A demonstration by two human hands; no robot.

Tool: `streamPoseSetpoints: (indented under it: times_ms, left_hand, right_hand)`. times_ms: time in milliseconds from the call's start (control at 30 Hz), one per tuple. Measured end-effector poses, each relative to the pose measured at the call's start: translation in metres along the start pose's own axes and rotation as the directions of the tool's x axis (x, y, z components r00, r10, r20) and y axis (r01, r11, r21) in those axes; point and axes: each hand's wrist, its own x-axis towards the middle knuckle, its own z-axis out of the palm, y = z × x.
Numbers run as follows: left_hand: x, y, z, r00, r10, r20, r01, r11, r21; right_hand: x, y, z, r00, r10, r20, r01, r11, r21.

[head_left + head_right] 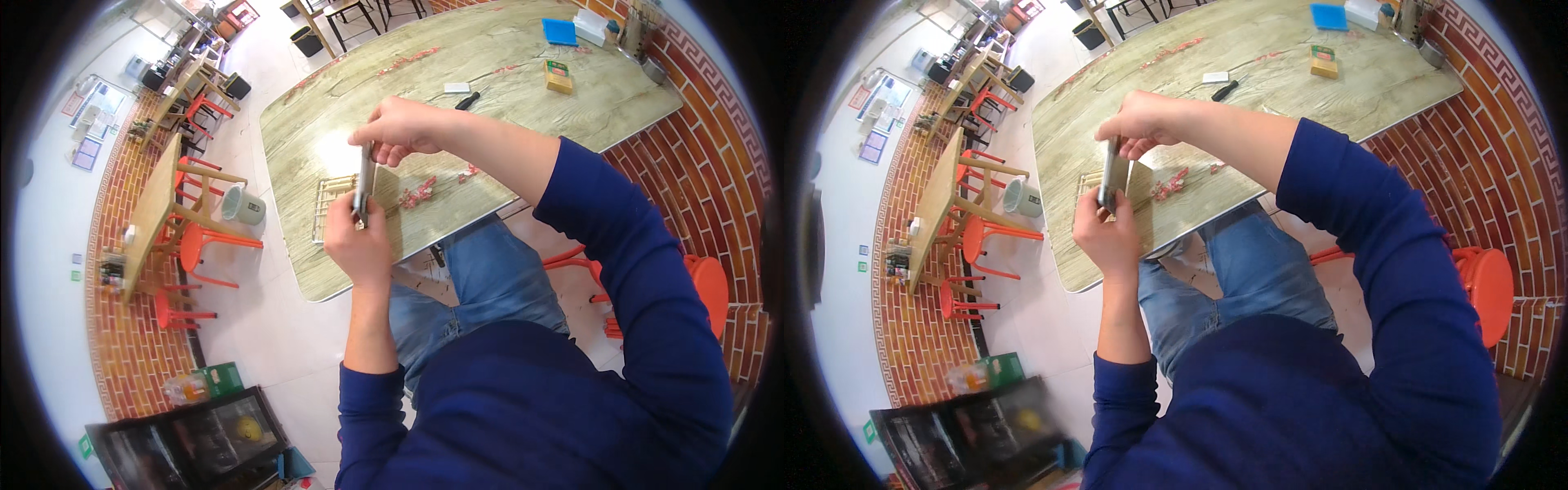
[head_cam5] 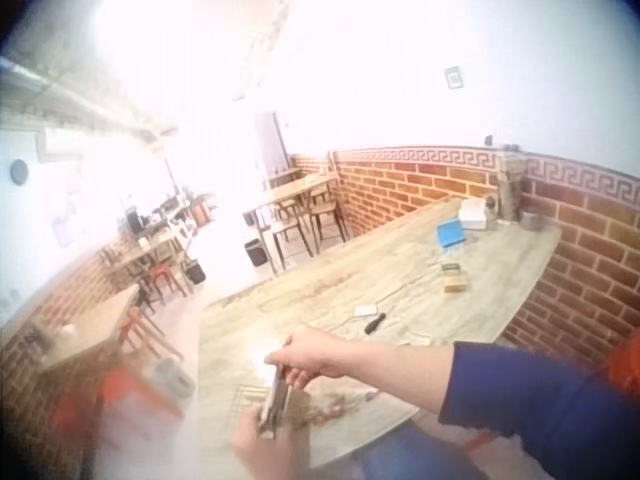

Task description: The person assembles a small digital scale by inserting a battery, connecting internal wires, and securing the casing. They then power on the device and press buttons to test the display. The scale is placed on a table in a room with red stools and brick-patterned walls.

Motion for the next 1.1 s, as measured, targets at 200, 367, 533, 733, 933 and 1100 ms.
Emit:
streamPoseSetpoints:
  times_ms: [200,367,533,733,933,1100]
  left_hand:
    - [0.003,-0.023,-0.02,0.843,-0.528,0.102,0.45,0.588,-0.673]
    - [-0.002,-0.018,-0.024,0.716,-0.665,0.214,0.511,0.29,-0.809]
    - [0.0,-0.005,-0.013,0.691,-0.665,0.285,0.49,0.141,-0.86]
    - [0.004,0.0,0.005,0.667,-0.652,0.36,0.598,0.181,-0.781]
    - [0.05,-0.027,-0.018,0.616,-0.55,0.564,0.781,0.523,-0.342]
    - [0.105,-0.057,0.011,0.611,-0.522,0.595,0.79,0.452,-0.415]
  right_hand:
    - [-0.003,0.015,0.001,0.966,-0.239,-0.098,0.222,0.962,-0.159]
    - [-0.011,0.05,0.014,0.986,-0.167,-0.022,0.166,0.986,-0.018]
    - [-0.014,0.065,0.02,0.992,-0.116,0.045,0.095,0.942,0.32]
    - [-0.006,0.075,0.017,0.986,-0.165,-0.022,0.159,0.897,0.413]
    - [0.011,0.075,-0.016,0.978,-0.208,0.015,0.187,0.908,0.374]
    - [0.024,0.068,-0.031,0.979,-0.19,0.068,0.168,0.954,0.25]
